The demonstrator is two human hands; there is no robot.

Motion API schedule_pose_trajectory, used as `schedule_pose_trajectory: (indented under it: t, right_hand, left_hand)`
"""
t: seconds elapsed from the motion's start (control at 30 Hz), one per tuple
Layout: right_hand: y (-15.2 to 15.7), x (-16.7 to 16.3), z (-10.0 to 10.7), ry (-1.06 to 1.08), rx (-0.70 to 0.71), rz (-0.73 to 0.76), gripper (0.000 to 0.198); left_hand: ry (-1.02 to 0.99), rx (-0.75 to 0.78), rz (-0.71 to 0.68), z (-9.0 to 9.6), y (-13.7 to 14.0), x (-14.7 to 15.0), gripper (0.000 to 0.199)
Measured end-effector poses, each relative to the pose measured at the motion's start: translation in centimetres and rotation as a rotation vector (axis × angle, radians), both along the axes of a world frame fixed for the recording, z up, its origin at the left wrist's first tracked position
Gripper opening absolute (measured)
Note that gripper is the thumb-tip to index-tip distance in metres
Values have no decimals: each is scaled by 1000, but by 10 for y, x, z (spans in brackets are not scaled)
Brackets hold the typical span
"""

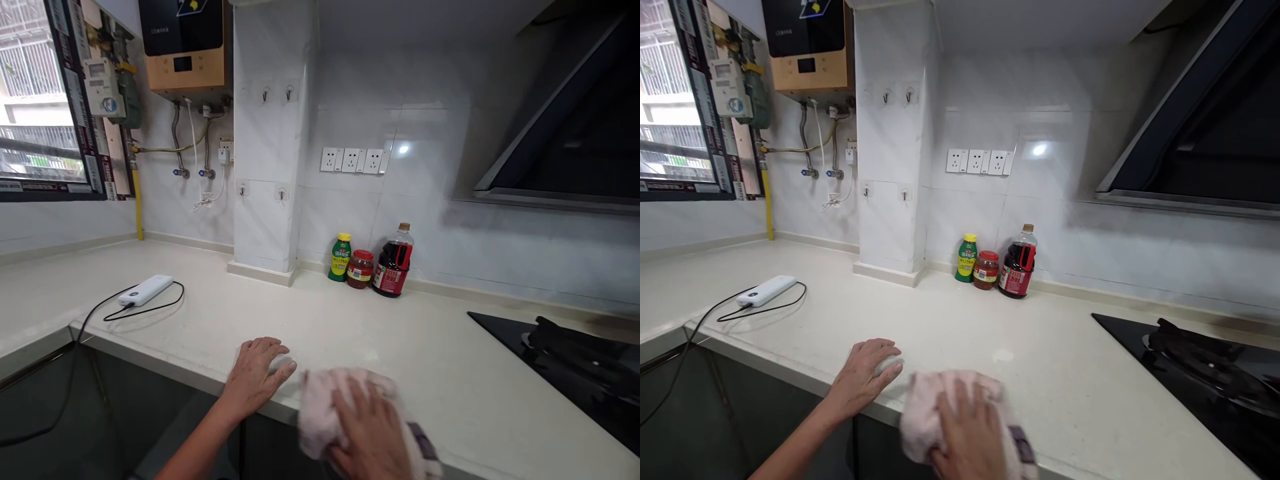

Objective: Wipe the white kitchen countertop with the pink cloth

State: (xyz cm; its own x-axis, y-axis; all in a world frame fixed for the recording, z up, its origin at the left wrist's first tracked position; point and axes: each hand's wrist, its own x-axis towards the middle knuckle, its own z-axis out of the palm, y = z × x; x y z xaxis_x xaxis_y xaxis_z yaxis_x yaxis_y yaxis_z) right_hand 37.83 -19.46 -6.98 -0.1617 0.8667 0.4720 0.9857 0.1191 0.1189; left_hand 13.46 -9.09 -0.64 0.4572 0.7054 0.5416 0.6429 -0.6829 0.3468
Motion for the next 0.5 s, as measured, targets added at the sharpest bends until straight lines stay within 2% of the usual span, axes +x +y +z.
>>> schedule_pose_trajectory:
  t: [0.1, 0.2, 0.27, 0.33, 0.43, 0.5]
  right_hand:
    - [25, -51, 26, 155, -124, 259, 63]
    - [36, -63, 45, 223, -124, 405, 48]
    - [38, -56, 54, 256, -108, 430, 45]
    - [36, -43, 60, 302, -90, 431, 44]
    - [26, -15, 65, 370, -52, 380, 45]
    - [16, 13, 61, 416, -16, 304, 41]
  left_hand:
    - [-55, 41, -23, -1, 2, -3, 28]
    - [-152, 93, -56, 2, -7, -7, 28]
    - [-171, 135, -89, 7, -19, -8, 29]
    - [-109, 123, -139, 12, -34, -4, 37]
    - [88, -23, -223, 16, -50, 9, 62]
    - [250, -121, -235, 15, -53, 20, 78]
